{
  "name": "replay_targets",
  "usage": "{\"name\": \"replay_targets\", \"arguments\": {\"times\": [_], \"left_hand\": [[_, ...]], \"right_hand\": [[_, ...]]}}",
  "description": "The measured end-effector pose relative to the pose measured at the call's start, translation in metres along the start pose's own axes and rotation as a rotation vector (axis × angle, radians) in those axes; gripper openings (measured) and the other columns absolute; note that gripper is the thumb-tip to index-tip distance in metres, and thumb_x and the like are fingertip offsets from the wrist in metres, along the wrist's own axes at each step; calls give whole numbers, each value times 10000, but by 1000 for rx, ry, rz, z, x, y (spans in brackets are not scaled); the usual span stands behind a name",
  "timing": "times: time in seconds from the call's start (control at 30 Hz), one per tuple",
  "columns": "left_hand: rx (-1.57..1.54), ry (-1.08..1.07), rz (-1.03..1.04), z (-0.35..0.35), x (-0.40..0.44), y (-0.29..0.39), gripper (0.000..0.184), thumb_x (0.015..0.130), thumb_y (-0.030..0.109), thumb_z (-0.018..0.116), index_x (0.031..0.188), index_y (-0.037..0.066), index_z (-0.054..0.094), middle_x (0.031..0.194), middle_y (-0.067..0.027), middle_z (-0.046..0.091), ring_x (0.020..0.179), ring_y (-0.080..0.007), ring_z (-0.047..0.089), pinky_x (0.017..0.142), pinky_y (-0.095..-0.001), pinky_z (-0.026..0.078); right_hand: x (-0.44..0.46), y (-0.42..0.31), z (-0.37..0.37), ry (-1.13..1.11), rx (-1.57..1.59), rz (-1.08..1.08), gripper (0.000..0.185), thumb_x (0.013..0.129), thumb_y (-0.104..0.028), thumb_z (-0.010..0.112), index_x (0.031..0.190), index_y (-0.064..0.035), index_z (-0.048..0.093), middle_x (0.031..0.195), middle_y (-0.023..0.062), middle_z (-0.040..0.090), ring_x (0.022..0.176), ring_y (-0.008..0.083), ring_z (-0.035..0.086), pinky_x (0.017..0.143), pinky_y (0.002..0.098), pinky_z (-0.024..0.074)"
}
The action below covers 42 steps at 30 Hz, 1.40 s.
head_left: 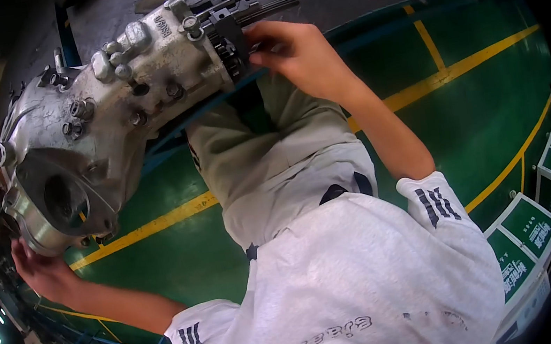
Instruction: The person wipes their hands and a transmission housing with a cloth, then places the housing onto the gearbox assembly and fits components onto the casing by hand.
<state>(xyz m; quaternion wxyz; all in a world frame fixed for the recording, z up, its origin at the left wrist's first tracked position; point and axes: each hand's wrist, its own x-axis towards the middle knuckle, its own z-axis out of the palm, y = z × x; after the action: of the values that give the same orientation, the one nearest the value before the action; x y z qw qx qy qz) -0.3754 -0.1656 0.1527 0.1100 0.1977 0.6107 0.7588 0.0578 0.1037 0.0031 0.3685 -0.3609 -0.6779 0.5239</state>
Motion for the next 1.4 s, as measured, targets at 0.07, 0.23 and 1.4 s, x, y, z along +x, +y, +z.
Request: {"name": "replay_targets", "arguments": {"times": [0.07,0.23,1.4], "left_hand": [[-282,-630,-99,-39,8,6,197,1017,170,479,1070,6,574,901,-73,541,948,-207,528,925,-384,409],[-275,-323,114,-5,-58,13,146,1008,130,482,919,22,523,754,-33,346,748,-175,375,780,-349,356],[0,-626,394,114,-235,-77,283,999,233,414,751,102,453,485,-5,436,545,-133,359,604,-326,322]], "right_hand": [[-1,0,-2,-12,-12,8,237,870,-26,683,1106,-5,693,969,127,738,845,211,708,788,329,543],[-1,-4,1,14,-59,-47,206,856,14,683,1062,12,696,965,145,729,844,230,711,770,328,546],[-2,8,-15,-37,-144,-319,161,827,-31,739,978,-10,689,910,68,675,780,178,667,663,275,521]]}}
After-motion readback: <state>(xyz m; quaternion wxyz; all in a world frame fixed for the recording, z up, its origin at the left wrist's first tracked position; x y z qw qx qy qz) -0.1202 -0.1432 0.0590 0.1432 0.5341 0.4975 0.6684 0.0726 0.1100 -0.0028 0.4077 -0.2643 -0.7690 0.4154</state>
